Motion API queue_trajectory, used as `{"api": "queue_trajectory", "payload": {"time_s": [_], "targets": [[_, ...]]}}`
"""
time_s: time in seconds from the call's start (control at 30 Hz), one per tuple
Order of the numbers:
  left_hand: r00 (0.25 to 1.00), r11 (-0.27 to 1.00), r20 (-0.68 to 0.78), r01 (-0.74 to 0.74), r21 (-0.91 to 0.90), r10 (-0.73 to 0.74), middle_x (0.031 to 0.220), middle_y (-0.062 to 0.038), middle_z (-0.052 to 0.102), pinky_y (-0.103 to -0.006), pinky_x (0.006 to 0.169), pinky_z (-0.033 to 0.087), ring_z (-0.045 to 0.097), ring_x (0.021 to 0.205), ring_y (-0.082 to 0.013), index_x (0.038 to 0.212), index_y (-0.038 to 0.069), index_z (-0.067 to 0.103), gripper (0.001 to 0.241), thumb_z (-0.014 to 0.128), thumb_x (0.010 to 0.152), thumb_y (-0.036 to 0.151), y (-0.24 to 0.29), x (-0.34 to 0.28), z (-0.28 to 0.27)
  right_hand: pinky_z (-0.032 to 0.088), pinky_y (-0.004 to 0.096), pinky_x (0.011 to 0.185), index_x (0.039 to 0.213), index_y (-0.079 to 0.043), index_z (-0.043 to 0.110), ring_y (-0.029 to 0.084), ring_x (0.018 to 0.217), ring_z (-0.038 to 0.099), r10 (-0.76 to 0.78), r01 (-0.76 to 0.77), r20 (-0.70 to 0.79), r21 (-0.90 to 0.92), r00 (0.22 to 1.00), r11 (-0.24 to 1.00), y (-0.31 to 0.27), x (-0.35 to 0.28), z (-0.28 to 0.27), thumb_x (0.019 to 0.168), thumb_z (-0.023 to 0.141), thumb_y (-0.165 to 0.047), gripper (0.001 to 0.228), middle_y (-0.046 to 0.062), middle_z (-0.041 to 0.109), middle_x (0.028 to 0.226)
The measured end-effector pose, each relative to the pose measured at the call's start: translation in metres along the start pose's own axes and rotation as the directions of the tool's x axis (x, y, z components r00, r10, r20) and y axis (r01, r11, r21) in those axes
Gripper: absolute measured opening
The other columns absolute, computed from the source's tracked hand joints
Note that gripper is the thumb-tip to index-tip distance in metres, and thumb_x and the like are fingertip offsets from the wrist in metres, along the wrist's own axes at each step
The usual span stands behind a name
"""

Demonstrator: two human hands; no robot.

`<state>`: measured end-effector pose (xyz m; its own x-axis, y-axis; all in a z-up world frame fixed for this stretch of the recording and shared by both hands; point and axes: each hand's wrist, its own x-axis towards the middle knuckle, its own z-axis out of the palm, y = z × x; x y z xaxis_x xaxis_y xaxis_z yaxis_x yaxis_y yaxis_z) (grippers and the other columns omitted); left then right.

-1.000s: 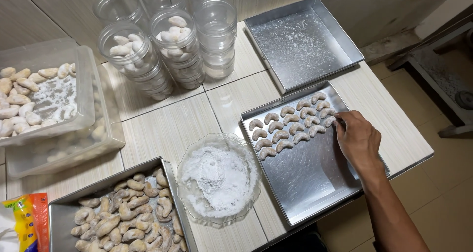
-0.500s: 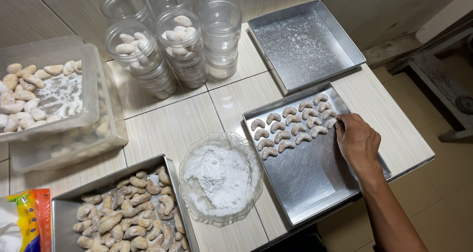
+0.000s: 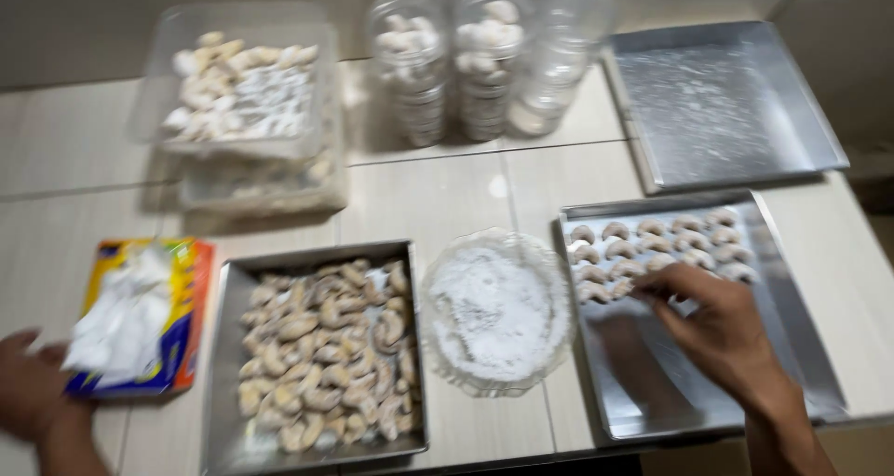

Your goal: Coating crescent-shaped cookies with powdered sugar and arranging them on a baking tray

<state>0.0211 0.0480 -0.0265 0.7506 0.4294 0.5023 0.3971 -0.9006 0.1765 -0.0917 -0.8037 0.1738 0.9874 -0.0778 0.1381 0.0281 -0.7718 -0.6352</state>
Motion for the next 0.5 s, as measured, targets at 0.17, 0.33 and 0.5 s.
{"api": "queue_trajectory", "payload": {"time_s": [0.17,0.33,0.5], "targets": [[0.98,0.979,0.038,0.191,0.076,-0.194,0.112,-0.012,0.078,-0.0522,0.058,0.056,0.073,0.086,-0.0387,0.123,0.018,0.08,0.049,0.072,0.077,0.001,0.033,-0.014,-0.033,0.047,0.033,0.063,0.078,-0.021,0.069,0.018,0.062,0.064,-0.355,0.353,0.351,0.073,0.866,0.933,-0.059,0.026,0.056,0.088,0.072,-0.039,0.021,-0.004,0.072,0.07],[0.952,0.962,0.138,0.272,0.027,-0.273,0.117,-0.016,0.073,-0.0586,0.063,0.054,0.068,0.093,-0.046,0.122,0.022,0.075,0.037,0.059,0.089,0.015,0.069,-0.01,-0.064,0.047,0.038,0.079,0.104,-0.025,0.061,0.027,0.08,0.067,-0.39,0.564,0.582,-0.148,0.714,0.812,-0.056,0.04,0.099,0.096,0.058,-0.027,0.008,-0.005,0.073,0.098],[0.954,0.962,0.119,0.273,0.026,-0.274,0.113,-0.017,0.072,-0.0604,0.058,0.053,0.068,0.089,-0.0467,0.12,0.023,0.073,0.038,0.058,0.086,0.015,0.076,-0.011,-0.071,0.044,0.037,0.078,0.096,-0.026,0.065,0.024,0.074,0.064,-0.403,0.65,0.642,-0.202,0.653,0.732,-0.082,0.054,0.099,0.1,0.051,-0.034,0.016,-0.004,0.071,0.087]]}}
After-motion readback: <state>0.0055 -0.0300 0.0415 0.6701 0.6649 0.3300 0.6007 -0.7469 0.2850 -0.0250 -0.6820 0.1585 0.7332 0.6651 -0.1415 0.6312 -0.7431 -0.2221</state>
